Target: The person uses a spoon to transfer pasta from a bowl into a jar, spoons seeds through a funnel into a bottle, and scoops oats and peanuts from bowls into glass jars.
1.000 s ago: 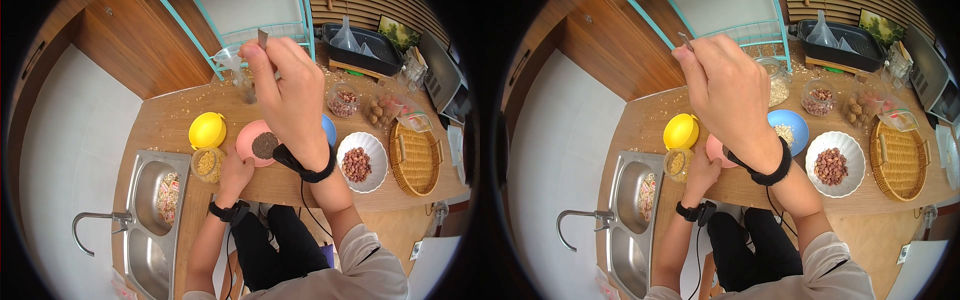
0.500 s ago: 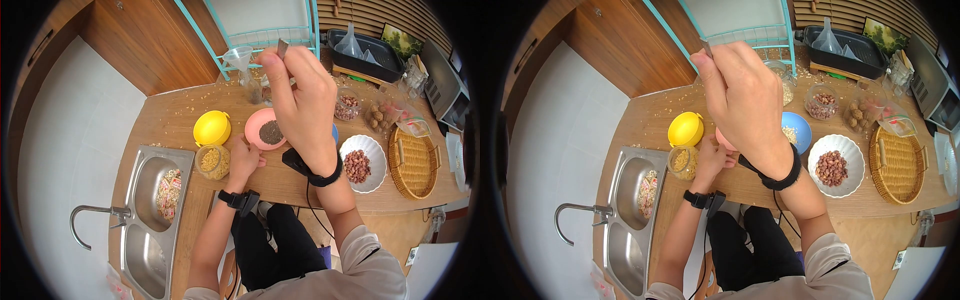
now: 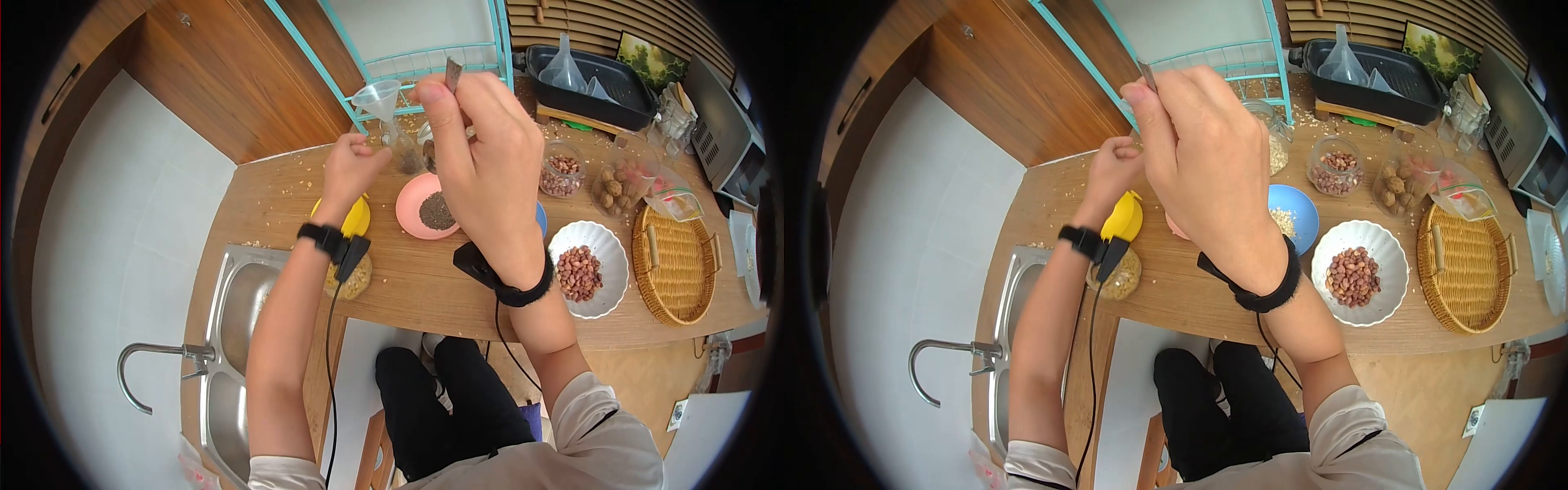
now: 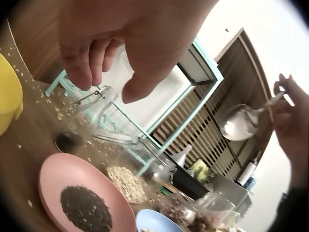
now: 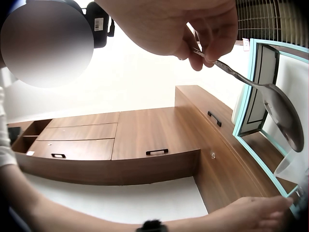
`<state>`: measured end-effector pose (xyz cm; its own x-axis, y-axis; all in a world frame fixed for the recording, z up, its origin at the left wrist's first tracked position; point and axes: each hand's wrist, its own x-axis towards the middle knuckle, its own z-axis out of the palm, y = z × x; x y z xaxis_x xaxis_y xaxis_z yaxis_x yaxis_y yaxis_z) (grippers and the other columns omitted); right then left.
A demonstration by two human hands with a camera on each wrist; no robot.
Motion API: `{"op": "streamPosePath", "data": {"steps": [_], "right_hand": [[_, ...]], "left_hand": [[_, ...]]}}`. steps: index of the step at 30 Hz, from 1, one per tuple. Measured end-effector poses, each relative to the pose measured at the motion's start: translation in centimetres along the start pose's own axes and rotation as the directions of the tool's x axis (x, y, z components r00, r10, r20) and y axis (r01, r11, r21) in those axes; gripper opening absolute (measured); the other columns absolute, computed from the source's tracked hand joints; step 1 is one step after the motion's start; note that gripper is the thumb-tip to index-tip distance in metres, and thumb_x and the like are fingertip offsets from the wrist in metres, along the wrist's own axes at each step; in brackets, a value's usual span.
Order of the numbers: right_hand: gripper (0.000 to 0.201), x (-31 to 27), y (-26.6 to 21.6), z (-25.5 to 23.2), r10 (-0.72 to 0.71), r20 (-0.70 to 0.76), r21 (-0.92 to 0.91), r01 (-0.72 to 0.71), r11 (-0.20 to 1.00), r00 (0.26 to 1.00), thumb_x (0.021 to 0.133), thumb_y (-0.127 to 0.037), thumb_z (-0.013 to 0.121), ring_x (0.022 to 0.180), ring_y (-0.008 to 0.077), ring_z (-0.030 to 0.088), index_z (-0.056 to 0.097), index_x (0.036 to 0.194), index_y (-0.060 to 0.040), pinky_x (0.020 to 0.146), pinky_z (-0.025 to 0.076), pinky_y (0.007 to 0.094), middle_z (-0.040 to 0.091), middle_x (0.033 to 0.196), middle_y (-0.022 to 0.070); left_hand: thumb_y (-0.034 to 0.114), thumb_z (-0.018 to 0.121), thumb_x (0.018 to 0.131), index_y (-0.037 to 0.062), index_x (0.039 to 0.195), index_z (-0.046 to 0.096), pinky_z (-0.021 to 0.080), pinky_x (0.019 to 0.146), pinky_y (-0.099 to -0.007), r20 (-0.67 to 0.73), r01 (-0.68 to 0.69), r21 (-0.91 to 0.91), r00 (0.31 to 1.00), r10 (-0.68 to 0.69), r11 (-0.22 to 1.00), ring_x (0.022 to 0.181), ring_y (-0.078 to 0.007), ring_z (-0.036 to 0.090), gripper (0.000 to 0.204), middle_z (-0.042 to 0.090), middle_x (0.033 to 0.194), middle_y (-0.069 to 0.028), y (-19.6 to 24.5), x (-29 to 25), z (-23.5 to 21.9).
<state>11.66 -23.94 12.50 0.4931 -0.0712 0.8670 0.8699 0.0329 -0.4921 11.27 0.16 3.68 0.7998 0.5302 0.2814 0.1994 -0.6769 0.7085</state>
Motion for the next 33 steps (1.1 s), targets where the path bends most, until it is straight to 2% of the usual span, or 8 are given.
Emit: {"op": "streamPosePath", "data": {"steps": [5, 8, 13, 21, 24, 26, 30, 33], "right_hand": [[0.015, 0.2, 0.0, -0.2, 0.026, 0.023, -0.037, -0.025, 0.999, 0.999, 0.091, -0.015, 0.066, 0.059, 0.0290, 0.057, 0.066, 0.085, -0.0014, 0.052, 0.044, 0.0361, 0.060, 0.077, 0.0109], [0.018, 0.3, 0.0, -0.5, 0.015, 0.018, -0.040, -0.014, 0.999, 1.000, 0.096, -0.013, 0.060, 0.059, 0.0184, 0.050, 0.067, 0.087, 0.0008, 0.055, 0.040, 0.0303, 0.057, 0.072, 0.0089], [0.020, 0.8, 0.0, -1.2, 0.038, -0.002, -0.039, -0.039, 0.999, 0.999, 0.097, -0.015, 0.060, 0.058, 0.0173, 0.048, 0.068, 0.086, 0.0007, 0.053, 0.038, 0.0300, 0.056, 0.070, 0.0082], [0.021, 0.8, 0.2, -1.4, 0.031, -0.023, -0.027, -0.031, 0.999, 0.999, 0.097, -0.015, 0.059, 0.058, 0.0161, 0.050, 0.068, 0.087, 0.0004, 0.054, 0.038, 0.0286, 0.057, 0.072, 0.0073], [0.021, 0.9, 0.7, -1.5, 0.026, -0.032, -0.054, -0.028, 0.998, 0.999, 0.097, -0.015, 0.059, 0.059, 0.0166, 0.050, 0.068, 0.087, 0.0004, 0.054, 0.039, 0.0289, 0.058, 0.073, 0.0073], [0.017, 0.9, 1.0, -1.5, 0.038, -0.049, -0.073, -0.042, 0.996, 0.998, 0.095, -0.019, 0.061, 0.063, 0.0312, 0.058, 0.068, 0.090, -0.0036, 0.056, 0.045, 0.0387, 0.060, 0.076, 0.0115], [0.019, 1.1, 1.5, -1.7, 0.050, -0.058, -0.143, -0.058, 0.988, 0.997, 0.095, -0.021, 0.061, 0.064, 0.0331, 0.059, 0.068, 0.089, -0.0040, 0.056, 0.046, 0.0399, 0.061, 0.077, 0.0123], [0.020, 1.2, 2.4, -1.5, 0.054, -0.076, -0.153, -0.066, 0.986, 0.996, 0.095, -0.022, 0.061, 0.066, 0.0343, 0.060, 0.068, 0.089, -0.0044, 0.057, 0.046, 0.0409, 0.062, 0.078, 0.0132]], "left_hand": [[0.035, 0.086, 0.067, -0.0097, 0.123, 0.053, 0.052, 0.086, -0.0330, -0.060, 0.069, -0.064, 0.996, -0.073, 0.996, 0.108, -0.0239, 0.062, 0.079, 0.060, 0.122, -0.0195, -0.8, 3.8, 2.4], [0.034, 0.088, 0.065, -0.0096, 0.119, 0.058, 0.052, 0.085, -0.0330, -0.121, 0.059, -0.093, 0.990, -0.070, 0.994, 0.103, -0.0230, 0.064, 0.075, 0.064, 0.115, -0.0186, -1.3, 5.1, 3.9], [0.025, 0.086, 0.069, -0.0067, 0.094, 0.069, 0.053, 0.068, -0.0287, -0.038, -0.011, -0.159, 0.999, 0.005, 0.987, 0.073, -0.0147, 0.066, 0.044, 0.070, 0.081, -0.0078, 0.2, 5.3, 4.1], [0.024, 0.084, 0.070, -0.0046, 0.089, 0.069, 0.050, 0.060, -0.0256, -0.122, -0.038, -0.148, 0.992, 0.020, 0.988, 0.065, -0.0087, 0.062, 0.038, 0.070, 0.076, -0.0059, 2.4, 6.0, 1.7], [0.026, 0.084, 0.070, -0.0047, 0.090, 0.069, 0.050, 0.060, -0.0251, -0.130, -0.032, -0.156, 0.991, 0.012, 0.987, 0.065, -0.0083, 0.062, 0.040, 0.070, 0.076, -0.0062, 3.3, 5.8, -0.4], [0.028, 0.085, 0.069, -0.0045, 0.092, 0.069, 0.050, 0.061, -0.0248, -0.129, -0.040, -0.144, 0.991, 0.022, 0.989, 0.066, -0.0084, 0.062, 0.043, 0.070, 0.076, -0.0059, 3.5, 5.5, -1.8], [0.025, 0.085, 0.071, -0.0046, 0.092, 0.069, 0.050, 0.060, -0.0247, -0.172, -0.137, -0.111, 0.978, 0.116, 0.984, 0.068, -0.0089, 0.063, 0.040, 0.071, 0.077, -0.0061, 4.8, 2.0, -4.5], [0.022, 0.083, 0.074, -0.0053, 0.093, 0.068, 0.050, 0.062, -0.0250, -0.079, -0.196, -0.177, 0.980, 0.184, 0.965, 0.070, -0.0086, 0.063, 0.036, 0.071, 0.080, -0.0059, 5.8, -2.8, -6.2]]}}
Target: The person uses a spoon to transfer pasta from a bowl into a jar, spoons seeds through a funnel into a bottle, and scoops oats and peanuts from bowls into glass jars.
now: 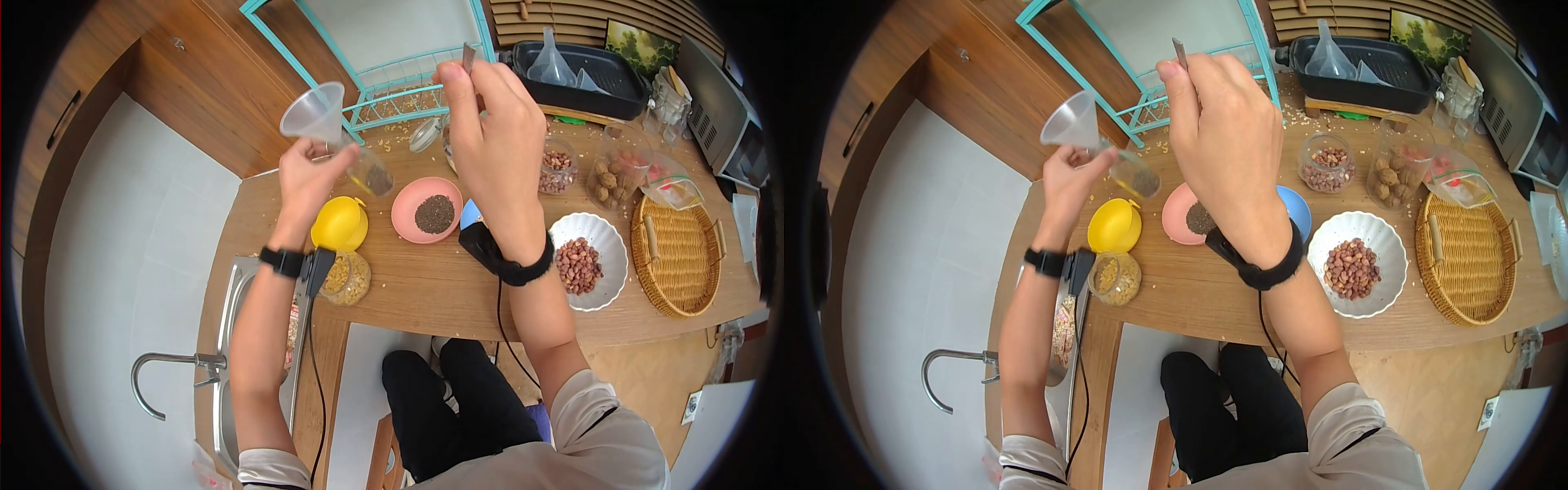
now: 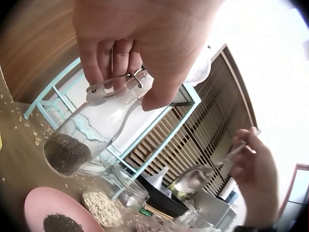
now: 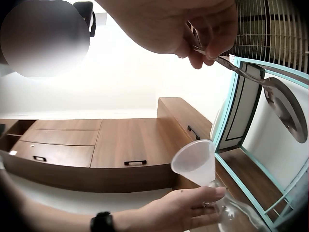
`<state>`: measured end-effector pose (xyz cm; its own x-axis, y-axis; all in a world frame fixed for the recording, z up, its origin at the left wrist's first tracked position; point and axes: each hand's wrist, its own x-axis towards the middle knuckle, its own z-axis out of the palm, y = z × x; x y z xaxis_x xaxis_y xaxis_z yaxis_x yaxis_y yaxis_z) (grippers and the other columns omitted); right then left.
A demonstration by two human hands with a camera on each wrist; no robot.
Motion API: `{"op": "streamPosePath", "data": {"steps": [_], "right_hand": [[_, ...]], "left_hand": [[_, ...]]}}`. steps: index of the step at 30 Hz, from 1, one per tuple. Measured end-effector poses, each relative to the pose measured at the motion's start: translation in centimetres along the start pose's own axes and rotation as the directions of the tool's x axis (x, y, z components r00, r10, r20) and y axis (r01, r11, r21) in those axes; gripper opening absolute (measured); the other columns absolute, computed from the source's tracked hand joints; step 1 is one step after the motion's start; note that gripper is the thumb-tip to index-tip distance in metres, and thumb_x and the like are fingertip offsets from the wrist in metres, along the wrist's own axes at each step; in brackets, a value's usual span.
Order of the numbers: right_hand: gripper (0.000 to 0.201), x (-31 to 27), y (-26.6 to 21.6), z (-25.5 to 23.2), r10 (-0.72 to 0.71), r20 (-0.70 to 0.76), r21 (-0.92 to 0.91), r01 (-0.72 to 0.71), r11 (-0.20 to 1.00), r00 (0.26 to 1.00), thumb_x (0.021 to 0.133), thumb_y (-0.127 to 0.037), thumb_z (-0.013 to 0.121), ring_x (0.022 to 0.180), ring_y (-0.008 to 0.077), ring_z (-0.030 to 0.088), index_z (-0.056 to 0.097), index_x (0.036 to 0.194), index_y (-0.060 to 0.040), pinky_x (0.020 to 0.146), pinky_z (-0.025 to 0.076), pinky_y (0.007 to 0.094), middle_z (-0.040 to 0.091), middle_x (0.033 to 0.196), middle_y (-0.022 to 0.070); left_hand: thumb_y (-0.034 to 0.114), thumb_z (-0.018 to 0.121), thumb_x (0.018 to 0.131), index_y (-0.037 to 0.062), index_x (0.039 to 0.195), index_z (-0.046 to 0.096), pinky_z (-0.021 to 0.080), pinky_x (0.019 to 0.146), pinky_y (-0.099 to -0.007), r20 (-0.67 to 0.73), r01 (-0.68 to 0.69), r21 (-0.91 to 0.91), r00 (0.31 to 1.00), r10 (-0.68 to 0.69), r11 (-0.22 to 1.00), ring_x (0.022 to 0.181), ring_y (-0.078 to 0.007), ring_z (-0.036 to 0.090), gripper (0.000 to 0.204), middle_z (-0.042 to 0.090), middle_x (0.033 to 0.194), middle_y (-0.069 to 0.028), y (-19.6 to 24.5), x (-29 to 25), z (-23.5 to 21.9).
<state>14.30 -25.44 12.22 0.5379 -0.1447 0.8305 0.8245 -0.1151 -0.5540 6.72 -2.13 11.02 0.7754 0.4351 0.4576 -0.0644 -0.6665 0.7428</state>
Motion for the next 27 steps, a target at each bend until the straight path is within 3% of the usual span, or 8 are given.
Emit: {"op": "streamPosePath", "data": {"steps": [2, 3, 5, 11, 15, 17, 27], "right_hand": [[0.022, 0.1, 0.6, 0.3, 0.004, -0.020, -0.001, -0.004, 1.000, 1.000, 0.095, -0.023, 0.061, 0.067, 0.0349, 0.061, 0.069, 0.088, -0.0044, 0.058, 0.047, 0.0417, 0.063, 0.079, 0.0139], [0.022, 0.0, 0.8, 0.3, 0.014, -0.019, -0.006, -0.014, 1.000, 1.000, 0.095, -0.023, 0.061, 0.067, 0.0349, 0.061, 0.069, 0.088, -0.0044, 0.058, 0.047, 0.0417, 0.063, 0.079, 0.0139], [0.023, 0.0, 1.0, 0.8, -0.005, -0.018, -0.015, 0.004, 1.000, 1.000, 0.095, -0.024, 0.061, 0.067, 0.0349, 0.061, 0.069, 0.087, -0.0040, 0.059, 0.047, 0.0424, 0.063, 0.078, 0.0144], [0.024, -0.7, 0.6, 1.2, -0.045, 0.000, -0.019, 0.045, 0.999, 0.999, 0.095, -0.025, 0.061, 0.066, 0.0340, 0.061, 0.069, 0.088, -0.0035, 0.058, 0.046, 0.0423, 0.063, 0.077, 0.0144], [0.024, -0.7, 0.0, 1.2, -0.026, 0.013, -0.010, 0.027, 1.000, 1.000, 0.095, -0.025, 0.060, 0.065, 0.0333, 0.060, 0.069, 0.088, -0.0038, 0.057, 0.046, 0.0420, 0.063, 0.076, 0.0140], [0.024, -0.7, 0.0, 1.2, -0.037, 0.028, -0.027, 0.037, 0.999, 0.999, 0.095, -0.025, 0.060, 0.064, 0.0327, 0.060, 0.069, 0.088, -0.0040, 0.057, 0.046, 0.0417, 0.062, 0.076, 0.0138], [0.022, -0.7, -1.4, 1.2, -0.065, 0.041, -0.012, 0.065, 0.998, 0.997, 0.095, -0.024, 0.060, 0.063, 0.0304, 0.058, 0.070, 0.090, -0.0052, 0.057, 0.045, 0.0402, 0.060, 0.073, 0.0128]], "left_hand": [[0.016, 0.082, 0.077, -0.0052, 0.096, 0.068, 0.050, 0.064, -0.0253, 0.050, 0.118, 0.022, 0.992, -0.119, 0.993, 0.073, -0.0080, 0.064, 0.032, 0.071, 0.085, -0.0053, 0.8, -3.2, -0.3], [0.016, 0.082, 0.077, -0.0052, 0.096, 0.068, 0.050, 0.064, -0.0253, 0.059, 0.125, 0.025, 0.990, -0.126, 0.992, 0.073, -0.0080, 0.064, 0.032, 0.071, 0.085, -0.0053, 1.0, -5.0, -0.2], [0.014, 0.082, 0.077, -0.0050, 0.098, 0.068, 0.051, 0.070, -0.0256, 0.135, 0.132, -0.187, 0.985, -0.107, 0.974, 0.078, -0.0075, 0.064, 0.032, 0.072, 0.090, -0.0049, 1.4, -8.5, 0.1], [0.011, 0.081, 0.076, -0.0024, 0.102, 0.069, 0.051, 0.080, -0.0268, 0.251, 0.153, -0.179, 0.962, -0.105, 0.972, 0.086, -0.0082, 0.064, 0.031, 0.072, 0.096, -0.0030, 1.1, -14.8, 1.1], [0.013, 0.081, 0.074, -0.0005, 0.103, 0.069, 0.052, 0.082, -0.0285, 0.196, 0.043, -0.193, 0.981, -0.005, 0.980, 0.086, -0.0121, 0.067, 0.034, 0.072, 0.095, -0.0042, 2.0, -16.2, 2.2], [0.016, 0.084, 0.072, -0.0012, 0.102, 0.065, 0.051, 0.084, -0.0298, 0.262, -0.019, 0.013, 0.965, 0.015, 1.000, 0.091, -0.0145, 0.064, 0.040, 0.069, 0.097, -0.0059, 2.3, -16.4, 2.4], [0.019, 0.080, 0.074, 0.0024, 0.108, 0.068, 0.052, 0.084, -0.0303, 0.236, -0.025, -0.109, 0.970, 0.050, 0.994, 0.094, -0.0165, 0.070, 0.040, 0.073, 0.100, -0.0089, 2.0, -16.5, 3.2]]}}
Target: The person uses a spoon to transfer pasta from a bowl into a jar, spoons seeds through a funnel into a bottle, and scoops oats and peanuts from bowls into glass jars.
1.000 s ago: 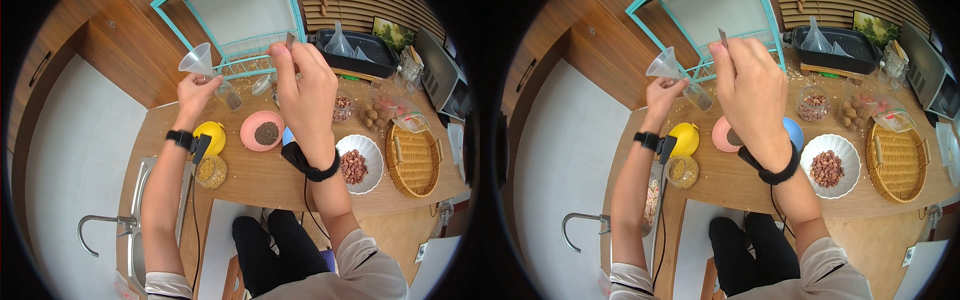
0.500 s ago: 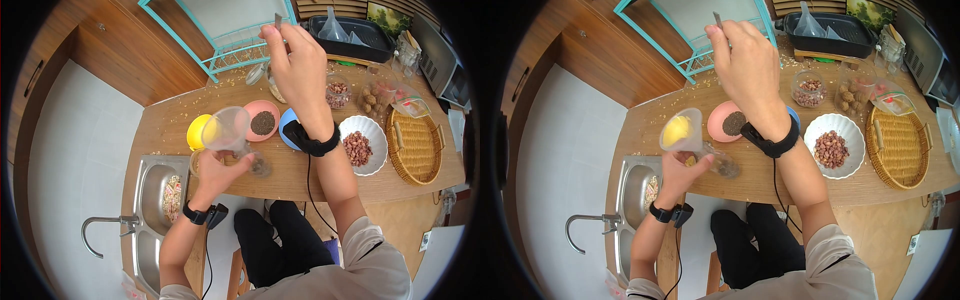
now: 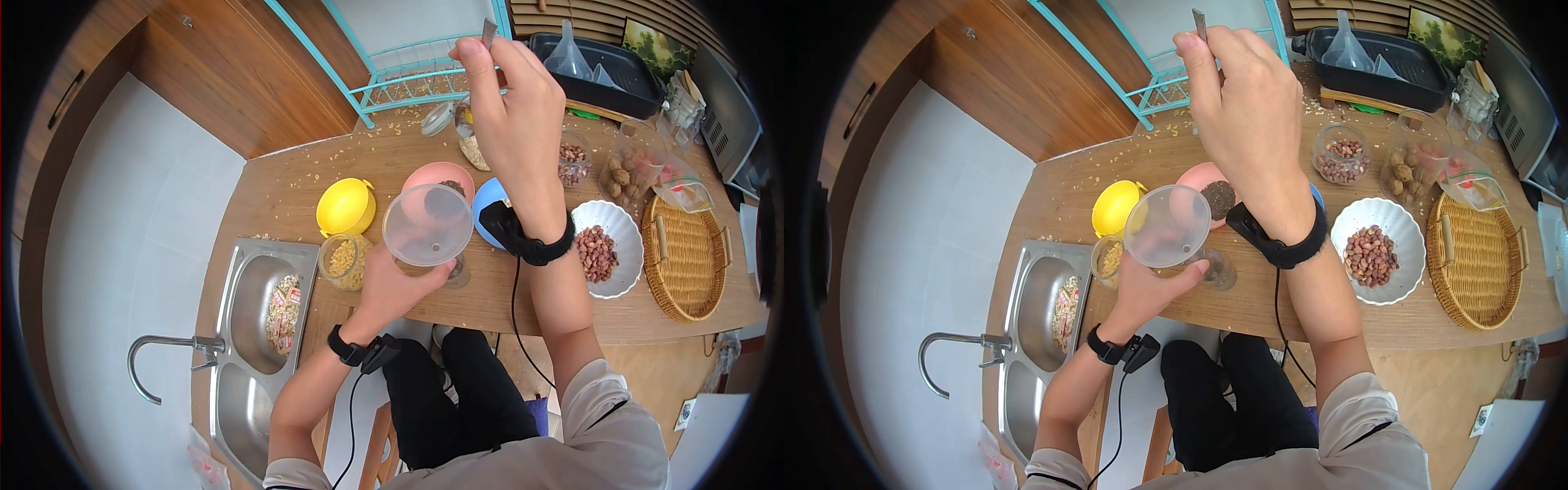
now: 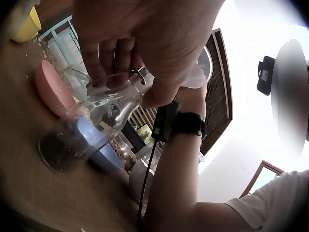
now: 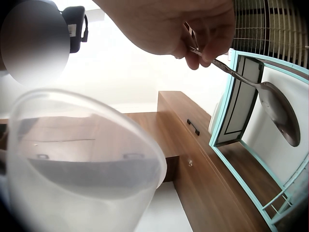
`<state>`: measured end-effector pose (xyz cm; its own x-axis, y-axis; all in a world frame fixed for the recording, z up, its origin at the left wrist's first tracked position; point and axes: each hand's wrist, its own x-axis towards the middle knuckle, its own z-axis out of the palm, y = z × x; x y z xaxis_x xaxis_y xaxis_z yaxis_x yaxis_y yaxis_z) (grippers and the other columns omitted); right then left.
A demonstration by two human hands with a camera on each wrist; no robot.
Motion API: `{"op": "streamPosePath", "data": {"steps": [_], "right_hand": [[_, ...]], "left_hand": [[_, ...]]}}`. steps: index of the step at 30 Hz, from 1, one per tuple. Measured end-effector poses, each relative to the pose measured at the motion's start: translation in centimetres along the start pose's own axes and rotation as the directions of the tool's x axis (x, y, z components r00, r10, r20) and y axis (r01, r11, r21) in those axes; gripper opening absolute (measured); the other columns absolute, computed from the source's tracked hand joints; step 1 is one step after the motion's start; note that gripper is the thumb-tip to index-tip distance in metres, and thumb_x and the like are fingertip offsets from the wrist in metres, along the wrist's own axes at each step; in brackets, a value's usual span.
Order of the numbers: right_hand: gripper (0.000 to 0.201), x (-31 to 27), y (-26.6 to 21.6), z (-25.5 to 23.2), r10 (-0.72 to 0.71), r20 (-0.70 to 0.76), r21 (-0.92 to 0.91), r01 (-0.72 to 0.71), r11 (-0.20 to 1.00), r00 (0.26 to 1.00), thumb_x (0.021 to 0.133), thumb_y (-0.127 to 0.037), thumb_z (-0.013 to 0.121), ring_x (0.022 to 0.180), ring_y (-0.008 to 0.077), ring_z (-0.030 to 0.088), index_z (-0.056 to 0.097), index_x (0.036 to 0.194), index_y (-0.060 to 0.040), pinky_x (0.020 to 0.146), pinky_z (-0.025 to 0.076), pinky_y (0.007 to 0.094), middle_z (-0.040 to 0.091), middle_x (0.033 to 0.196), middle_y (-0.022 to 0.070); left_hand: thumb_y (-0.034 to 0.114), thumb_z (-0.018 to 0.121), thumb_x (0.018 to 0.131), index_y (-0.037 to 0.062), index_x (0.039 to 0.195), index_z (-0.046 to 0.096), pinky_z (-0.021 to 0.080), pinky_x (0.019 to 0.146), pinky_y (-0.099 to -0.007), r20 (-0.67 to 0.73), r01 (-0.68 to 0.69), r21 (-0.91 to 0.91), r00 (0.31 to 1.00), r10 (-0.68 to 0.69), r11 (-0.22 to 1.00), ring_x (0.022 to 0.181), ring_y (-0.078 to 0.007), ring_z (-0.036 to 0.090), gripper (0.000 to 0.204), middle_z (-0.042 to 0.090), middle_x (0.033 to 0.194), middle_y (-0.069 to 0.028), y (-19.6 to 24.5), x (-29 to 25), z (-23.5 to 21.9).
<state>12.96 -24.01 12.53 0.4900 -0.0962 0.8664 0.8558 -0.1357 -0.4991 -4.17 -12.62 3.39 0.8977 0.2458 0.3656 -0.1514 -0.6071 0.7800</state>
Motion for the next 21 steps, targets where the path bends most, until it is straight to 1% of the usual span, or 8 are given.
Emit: {"op": "streamPosePath", "data": {"steps": [3, 5, 6, 8, 12, 15, 17, 21], "right_hand": [[0.022, 0.0, -0.3, 0.2, 0.009, -0.006, 0.044, -0.009, 0.999, 1.000, 0.095, -0.023, 0.060, 0.063, 0.0303, 0.058, 0.070, 0.089, -0.0051, 0.057, 0.045, 0.0403, 0.060, 0.073, 0.0126], [0.022, -0.1, -0.1, 0.5, -0.024, -0.004, 0.041, 0.024, 0.999, 1.000, 0.095, -0.023, 0.060, 0.063, 0.0309, 0.059, 0.070, 0.089, -0.0047, 0.057, 0.045, 0.0401, 0.061, 0.074, 0.0127], [0.022, -0.2, -0.1, 0.6, -0.027, -0.009, 0.044, 0.028, 0.999, 1.000, 0.095, -0.023, 0.060, 0.063, 0.0309, 0.059, 0.070, 0.089, -0.0047, 0.057, 0.045, 0.0401, 0.061, 0.074, 0.0127], [0.022, -0.2, -0.1, 0.6, -0.017, 0.000, 0.033, 0.017, 0.999, 1.000, 0.095, -0.023, 0.060, 0.064, 0.0318, 0.059, 0.069, 0.089, -0.0042, 0.057, 0.046, 0.0401, 0.061, 0.075, 0.0130], [0.022, -0.1, -0.1, 0.4, -0.009, -0.007, 0.070, 0.009, 0.997, 1.000, 0.095, -0.023, 0.060, 0.064, 0.0327, 0.060, 0.069, 0.089, -0.0034, 0.057, 0.046, 0.0403, 0.062, 0.076, 0.0133], [0.023, -0.1, -0.5, 0.5, -0.015, -0.002, 0.078, 0.015, 0.997, 1.000, 0.095, -0.023, 0.061, 0.064, 0.0327, 0.060, 0.069, 0.088, -0.0028, 0.056, 0.045, 0.0404, 0.062, 0.076, 0.0135], [0.023, -0.2, -0.5, 0.4, -0.001, 0.014, 0.073, 0.000, 0.997, 1.000, 0.095, -0.023, 0.061, 0.063, 0.0325, 0.059, 0.068, 0.087, -0.0023, 0.055, 0.045, 0.0402, 0.061, 0.075, 0.0136], [0.024, -0.1, -0.6, 0.3, 0.014, 0.022, 0.088, -0.016, 0.996, 1.000, 0.095, -0.023, 0.061, 0.062, 0.0320, 0.059, 0.068, 0.087, -0.0019, 0.055, 0.045, 0.0396, 0.061, 0.074, 0.0135]], "left_hand": [[0.019, 0.081, 0.073, 0.0028, 0.114, 0.065, 0.048, 0.093, -0.0340, 0.028, 0.086, -0.112, 0.996, -0.083, 0.990, 0.106, -0.0205, 0.065, 0.047, 0.070, 0.110, -0.0101, -1.4, -0.8, 0.1], [0.021, 0.082, 0.072, 0.0030, 0.122, 0.061, 0.040, 0.104, -0.0404, -0.032, -0.050, 0.023, 0.998, 0.051, 0.999, 0.121, -0.0298, 0.053, 0.057, 0.060, 0.127, -0.0138, -1.7, -1.4, 0.0], [0.021, 0.082, 0.072, 0.0030, 0.122, 0.061, 0.040, 0.104, -0.0404, -0.034, -0.055, 0.027, 0.998, 0.056, 0.998, 0.121, -0.0298, 0.053, 0.057, 0.060, 0.127, -0.0138, -1.3, -1.9, -0.6], [0.026, 0.081, 0.072, 0.0034, 0.128, 0.056, 0.033, 0.110, -0.0452, 0.014, -0.122, 0.427, 0.992, 0.129, 0.896, 0.127, -0.0373, 0.042, 0.066, 0.049, 0.137, -0.0166, -0.5, -2.7, -2.6], [0.033, 0.081, 0.072, 0.0024, 0.130, 0.054, 0.032, 0.110, -0.0479, -0.039, -0.068, 0.629, 0.992, 0.118, 0.774, 0.129, -0.0401, 0.040, 0.071, 0.046, 0.140, -0.0204, -4.1, -2.8, -6.8], [0.044, 0.077, 0.074, 0.0030, 0.136, 0.051, 0.032, 0.111, -0.0496, -0.077, 0.054, 0.747, 0.997, 0.005, 0.662, 0.133, -0.0421, 0.039, 0.079, 0.043, 0.142, -0.0248, -7.2, -2.3, -8.7], [0.053, 0.073, 0.076, 0.0049, 0.142, 0.046, 0.031, 0.112, -0.0499, -0.109, 0.204, 0.758, 0.976, -0.189, 0.619, 0.137, -0.0444, 0.035, 0.086, 0.037, 0.147, -0.0290, -8.1, -1.7, -8.9], [0.057, 0.070, 0.076, 0.0092, 0.146, 0.042, 0.031, 0.113, -0.0480, -0.091, 0.264, 0.697, 0.955, -0.282, 0.666, 0.138, -0.0454, 0.034, 0.089, 0.032, 0.150, -0.0306, -9.1, -0.8, -8.5]]}}
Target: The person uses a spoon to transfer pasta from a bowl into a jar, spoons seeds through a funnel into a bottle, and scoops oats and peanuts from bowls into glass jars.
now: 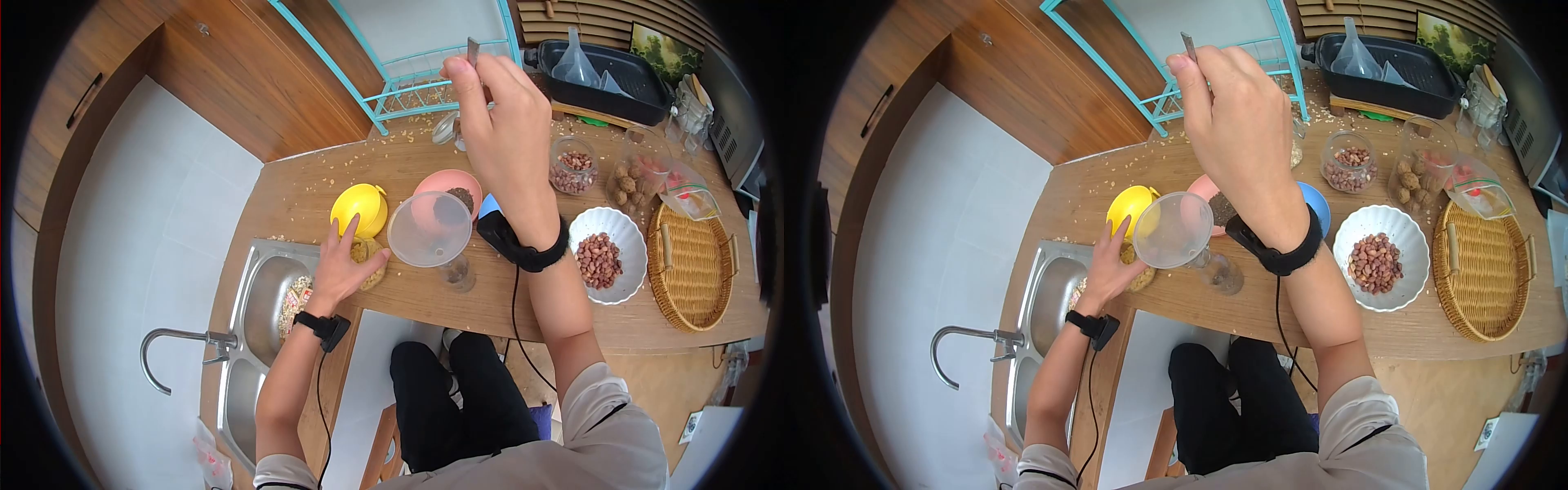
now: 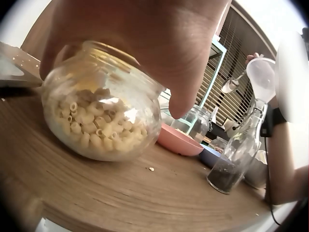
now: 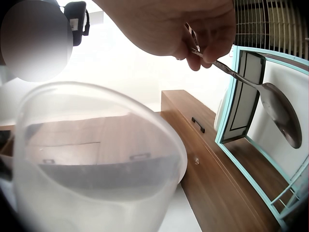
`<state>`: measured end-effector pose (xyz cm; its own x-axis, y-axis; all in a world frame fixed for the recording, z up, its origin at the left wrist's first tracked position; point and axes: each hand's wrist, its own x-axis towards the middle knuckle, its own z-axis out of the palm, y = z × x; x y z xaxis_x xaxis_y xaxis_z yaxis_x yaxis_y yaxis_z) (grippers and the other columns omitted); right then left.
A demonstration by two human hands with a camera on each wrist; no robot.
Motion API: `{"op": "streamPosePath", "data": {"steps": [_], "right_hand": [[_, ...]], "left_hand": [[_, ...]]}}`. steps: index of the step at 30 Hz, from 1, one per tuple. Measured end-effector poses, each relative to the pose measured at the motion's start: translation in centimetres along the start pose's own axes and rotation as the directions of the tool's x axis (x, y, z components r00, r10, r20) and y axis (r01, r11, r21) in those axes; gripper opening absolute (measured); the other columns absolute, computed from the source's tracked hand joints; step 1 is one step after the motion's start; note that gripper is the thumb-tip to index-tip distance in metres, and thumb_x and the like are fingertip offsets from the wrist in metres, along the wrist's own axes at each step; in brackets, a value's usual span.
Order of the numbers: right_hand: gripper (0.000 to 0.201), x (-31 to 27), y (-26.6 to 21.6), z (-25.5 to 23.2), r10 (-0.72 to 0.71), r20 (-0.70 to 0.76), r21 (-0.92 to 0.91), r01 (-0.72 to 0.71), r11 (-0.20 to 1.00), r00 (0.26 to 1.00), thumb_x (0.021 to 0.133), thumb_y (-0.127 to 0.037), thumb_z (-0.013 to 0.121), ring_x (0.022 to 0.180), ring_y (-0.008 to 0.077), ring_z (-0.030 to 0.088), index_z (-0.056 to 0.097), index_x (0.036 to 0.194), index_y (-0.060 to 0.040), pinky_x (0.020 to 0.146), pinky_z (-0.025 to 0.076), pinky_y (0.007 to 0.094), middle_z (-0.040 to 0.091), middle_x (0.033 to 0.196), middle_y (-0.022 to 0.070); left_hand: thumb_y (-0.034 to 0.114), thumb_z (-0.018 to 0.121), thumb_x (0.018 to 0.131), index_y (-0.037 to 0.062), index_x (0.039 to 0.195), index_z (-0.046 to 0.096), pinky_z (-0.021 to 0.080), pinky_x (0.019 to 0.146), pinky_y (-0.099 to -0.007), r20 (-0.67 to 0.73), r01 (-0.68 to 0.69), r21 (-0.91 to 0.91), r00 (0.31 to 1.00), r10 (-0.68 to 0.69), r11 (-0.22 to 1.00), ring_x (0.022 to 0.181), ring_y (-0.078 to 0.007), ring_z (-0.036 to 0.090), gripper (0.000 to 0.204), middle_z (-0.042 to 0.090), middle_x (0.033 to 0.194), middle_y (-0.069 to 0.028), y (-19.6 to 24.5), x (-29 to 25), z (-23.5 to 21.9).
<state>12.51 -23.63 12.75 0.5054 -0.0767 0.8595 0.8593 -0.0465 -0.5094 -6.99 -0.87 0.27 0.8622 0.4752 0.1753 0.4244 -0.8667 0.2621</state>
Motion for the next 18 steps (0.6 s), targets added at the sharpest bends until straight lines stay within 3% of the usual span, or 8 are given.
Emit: {"op": "streamPosePath", "data": {"steps": [3, 8, 18], "right_hand": [[0.024, -0.1, 0.0, 0.0, -0.020, -0.011, -0.002, 0.020, 1.000, 1.000, 0.095, -0.023, 0.062, 0.061, 0.0318, 0.058, 0.067, 0.086, -0.0018, 0.054, 0.045, 0.0394, 0.060, 0.074, 0.0135], [0.023, -0.1, 0.0, 0.1, -0.021, -0.021, 0.011, 0.021, 1.000, 1.000, 0.095, -0.023, 0.062, 0.061, 0.0317, 0.058, 0.067, 0.086, -0.0018, 0.054, 0.044, 0.0395, 0.059, 0.073, 0.0133], [0.024, -0.1, 0.1, 0.2, -0.038, -0.035, 0.017, 0.038, 0.999, 0.999, 0.094, -0.023, 0.062, 0.061, 0.0317, 0.058, 0.066, 0.085, -0.0014, 0.054, 0.044, 0.0394, 0.059, 0.072, 0.0130]], "left_hand": [[0.054, 0.071, 0.077, 0.0124, 0.147, 0.042, 0.030, 0.115, -0.0461, 0.083, 0.032, 0.050, 0.996, -0.036, 0.998, 0.139, -0.0451, 0.033, 0.086, 0.029, 0.152, -0.0305, 0.4, 0.8, -0.1], [0.047, 0.070, 0.079, 0.0139, 0.145, 0.046, 0.031, 0.115, -0.0443, 0.071, -0.077, 0.013, 0.995, 0.076, 0.997, 0.139, -0.0416, 0.035, 0.077, 0.034, 0.151, -0.0282, -1.0, 2.3, 0.7], [0.050, 0.067, 0.080, 0.0133, 0.143, 0.048, 0.035, 0.112, -0.0443, 0.057, -0.066, 0.049, 0.996, 0.063, 0.997, 0.137, -0.0396, 0.038, 0.075, 0.038, 0.151, -0.0234, -1.6, 6.8, 1.7]]}}
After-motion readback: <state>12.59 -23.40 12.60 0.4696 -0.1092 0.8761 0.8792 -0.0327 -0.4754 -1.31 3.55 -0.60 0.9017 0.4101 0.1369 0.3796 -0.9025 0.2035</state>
